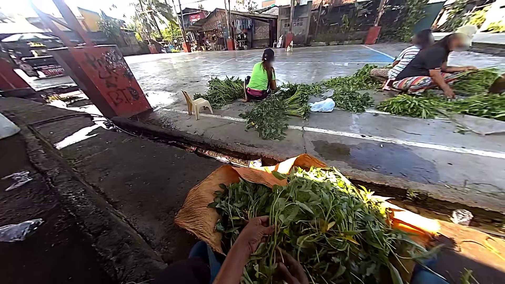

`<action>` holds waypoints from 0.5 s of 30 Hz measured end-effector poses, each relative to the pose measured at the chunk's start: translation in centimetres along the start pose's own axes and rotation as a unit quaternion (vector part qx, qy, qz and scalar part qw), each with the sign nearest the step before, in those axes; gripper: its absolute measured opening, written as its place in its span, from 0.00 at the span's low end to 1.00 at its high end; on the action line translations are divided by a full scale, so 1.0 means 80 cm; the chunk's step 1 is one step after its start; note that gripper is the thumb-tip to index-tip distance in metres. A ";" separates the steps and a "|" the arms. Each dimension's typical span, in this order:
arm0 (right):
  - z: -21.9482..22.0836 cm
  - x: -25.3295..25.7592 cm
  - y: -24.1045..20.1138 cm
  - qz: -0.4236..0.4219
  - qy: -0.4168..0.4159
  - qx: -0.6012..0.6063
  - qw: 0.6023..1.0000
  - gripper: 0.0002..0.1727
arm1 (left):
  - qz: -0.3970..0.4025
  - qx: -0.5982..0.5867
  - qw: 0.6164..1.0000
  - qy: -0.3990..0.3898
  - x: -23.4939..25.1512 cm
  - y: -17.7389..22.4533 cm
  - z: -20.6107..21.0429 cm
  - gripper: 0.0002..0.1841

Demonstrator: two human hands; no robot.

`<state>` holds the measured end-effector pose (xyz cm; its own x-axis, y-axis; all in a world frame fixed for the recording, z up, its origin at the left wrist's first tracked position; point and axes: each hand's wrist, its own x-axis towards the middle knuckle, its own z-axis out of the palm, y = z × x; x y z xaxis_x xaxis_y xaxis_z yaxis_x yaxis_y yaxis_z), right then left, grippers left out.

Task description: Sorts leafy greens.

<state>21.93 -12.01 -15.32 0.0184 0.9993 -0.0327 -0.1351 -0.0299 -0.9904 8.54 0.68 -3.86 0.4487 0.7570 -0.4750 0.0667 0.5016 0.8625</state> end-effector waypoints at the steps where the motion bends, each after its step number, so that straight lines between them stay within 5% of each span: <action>1: -0.010 0.015 0.001 0.018 0.020 0.016 1.000 0.27 | -0.002 0.010 1.000 -0.012 -0.002 0.001 0.000 0.10; 6: -0.065 0.110 -0.016 0.084 0.066 -0.193 0.975 0.22 | -0.009 0.046 0.998 -0.042 -0.015 0.000 0.002 0.09; 9: -0.104 0.137 -0.029 0.078 0.156 -0.067 0.982 0.22 | -0.002 0.037 0.998 -0.045 -0.018 -0.001 -0.003 0.09; 12: -0.148 0.156 -0.016 0.155 0.317 0.061 0.934 0.24 | 0.002 0.023 0.999 -0.024 -0.021 0.001 -0.008 0.09; 15: -0.163 0.150 -0.010 0.203 0.302 0.035 0.931 0.26 | 0.019 0.007 0.999 0.025 -0.015 0.002 -0.009 0.10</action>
<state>35.14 -0.32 -16.64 0.5027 0.7108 -0.4920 -0.3156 -0.3789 -0.8699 7.38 0.15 -3.28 0.4061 0.7952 -0.4503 0.0640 0.4668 0.8820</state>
